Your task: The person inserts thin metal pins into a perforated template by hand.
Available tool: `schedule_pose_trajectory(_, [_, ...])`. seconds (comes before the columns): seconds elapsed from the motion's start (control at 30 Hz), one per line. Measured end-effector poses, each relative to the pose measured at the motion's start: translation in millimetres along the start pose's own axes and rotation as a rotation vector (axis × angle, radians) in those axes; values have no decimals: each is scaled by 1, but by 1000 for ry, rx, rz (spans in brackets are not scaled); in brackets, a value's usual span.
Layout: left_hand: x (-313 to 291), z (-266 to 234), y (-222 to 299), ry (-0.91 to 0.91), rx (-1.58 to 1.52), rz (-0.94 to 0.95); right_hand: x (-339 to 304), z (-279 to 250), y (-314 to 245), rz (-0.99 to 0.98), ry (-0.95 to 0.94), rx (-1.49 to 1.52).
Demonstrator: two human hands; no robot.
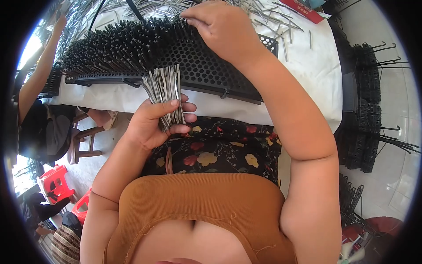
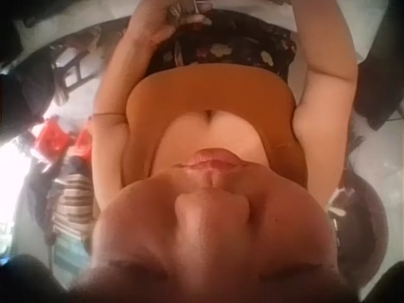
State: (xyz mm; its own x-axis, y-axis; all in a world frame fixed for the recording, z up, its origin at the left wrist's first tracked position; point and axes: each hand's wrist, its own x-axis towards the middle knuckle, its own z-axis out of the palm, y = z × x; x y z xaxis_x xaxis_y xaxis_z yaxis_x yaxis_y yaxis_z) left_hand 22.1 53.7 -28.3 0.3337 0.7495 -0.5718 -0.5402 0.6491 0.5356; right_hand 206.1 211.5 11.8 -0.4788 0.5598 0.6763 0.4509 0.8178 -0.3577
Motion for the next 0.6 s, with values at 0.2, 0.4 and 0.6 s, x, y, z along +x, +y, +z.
schedule_pose_trajectory(0.2, [-1, 7, -3, 72, 26, -13, 15, 6, 1, -71, -58, -54])
schedule_pose_trajectory(0.4, [1, 2, -8, 150, 149, 103, 2, -4, -12, -47, -57, -304])
schedule_pose_trajectory(0.6, [-4, 5, -9, 110, 144, 224, -39, -17, -59, 732, -257, 522])
